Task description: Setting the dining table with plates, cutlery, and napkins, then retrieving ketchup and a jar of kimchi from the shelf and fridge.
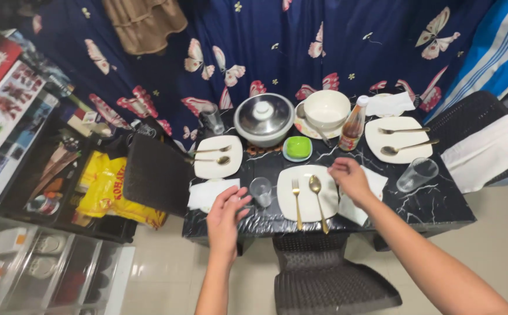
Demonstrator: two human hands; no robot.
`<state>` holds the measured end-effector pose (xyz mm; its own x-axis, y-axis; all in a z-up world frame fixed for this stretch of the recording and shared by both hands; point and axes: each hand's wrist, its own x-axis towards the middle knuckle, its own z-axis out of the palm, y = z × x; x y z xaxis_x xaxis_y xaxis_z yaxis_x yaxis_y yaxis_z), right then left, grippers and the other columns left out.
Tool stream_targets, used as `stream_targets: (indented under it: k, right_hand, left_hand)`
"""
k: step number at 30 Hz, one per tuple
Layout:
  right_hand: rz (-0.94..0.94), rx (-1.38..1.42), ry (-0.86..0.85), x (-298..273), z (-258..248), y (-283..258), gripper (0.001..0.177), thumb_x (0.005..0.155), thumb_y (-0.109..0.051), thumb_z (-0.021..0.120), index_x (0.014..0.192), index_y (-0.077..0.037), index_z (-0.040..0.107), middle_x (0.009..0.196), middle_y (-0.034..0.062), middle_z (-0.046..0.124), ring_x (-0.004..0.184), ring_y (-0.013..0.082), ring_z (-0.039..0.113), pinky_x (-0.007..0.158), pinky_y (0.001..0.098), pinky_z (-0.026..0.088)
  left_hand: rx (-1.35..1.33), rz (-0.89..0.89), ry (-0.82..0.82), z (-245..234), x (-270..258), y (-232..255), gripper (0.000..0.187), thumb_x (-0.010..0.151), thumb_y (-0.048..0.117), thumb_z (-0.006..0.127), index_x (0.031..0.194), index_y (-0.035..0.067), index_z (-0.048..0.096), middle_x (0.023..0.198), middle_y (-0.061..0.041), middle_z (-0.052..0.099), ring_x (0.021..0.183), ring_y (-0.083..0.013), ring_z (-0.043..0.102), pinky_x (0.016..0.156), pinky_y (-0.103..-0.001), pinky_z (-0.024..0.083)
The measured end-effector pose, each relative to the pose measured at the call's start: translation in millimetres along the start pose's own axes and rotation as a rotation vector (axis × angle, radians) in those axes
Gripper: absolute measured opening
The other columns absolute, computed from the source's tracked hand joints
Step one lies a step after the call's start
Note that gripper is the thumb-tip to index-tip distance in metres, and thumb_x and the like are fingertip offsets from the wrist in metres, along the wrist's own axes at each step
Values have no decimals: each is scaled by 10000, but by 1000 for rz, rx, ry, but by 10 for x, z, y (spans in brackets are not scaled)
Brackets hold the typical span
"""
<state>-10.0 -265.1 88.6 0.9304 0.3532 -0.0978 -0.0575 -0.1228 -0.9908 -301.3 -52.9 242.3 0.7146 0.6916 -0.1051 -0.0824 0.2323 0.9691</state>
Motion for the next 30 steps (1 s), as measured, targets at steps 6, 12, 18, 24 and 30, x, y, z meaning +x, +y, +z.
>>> stream_targets:
  k: [6,12,18,24,30]
  right_hand:
    - [-20,-296,314,952,-391,245,792,760,-360,863,1335,43,496,1091,155,654,947,243,664,825,371,568]
    - [-410,-579,491,1457,-364,401,1052,678,-450,964,1356,149,426,1288,333,504,1208,440,489,988,518,431]
    - [-165,-497,364,1368,-386,166,728,727,-436,894,1290,-55,633,1209,168,651,1087,325,664,912,426,525]
    - [-308,-164,282,1248,-475,326,621,812,-206,836,1336,-1,574,1261,170,697,1149,261,689,858,351,604]
    - [-355,-67,282,1202,-546,436,330,898,-94,745,1179,54,654,1153,160,742,1006,171,736,830,309,645]
  left_hand:
    - [52,143,-188,846,920,-807,285,973,55,645,1236,-55,648,1123,-155,734,971,-162,686,829,-262,521]
    - [132,18,-234,1665,1271,-946,256,932,42,667,1174,-45,666,1085,-124,756,942,-128,716,859,-259,564]
    - [186,-16,-235,1981,1676,-1280,268,929,52,655,1173,-56,675,1063,-125,766,879,-127,700,819,-253,561]
    - [381,45,-270,2578,1999,-1306,379,858,106,720,1221,20,650,1131,-115,739,948,-182,730,799,-292,577]
    - [484,386,-419,3161,2154,-1181,591,871,156,700,1430,58,534,1339,-196,613,1228,-345,622,978,-393,505]
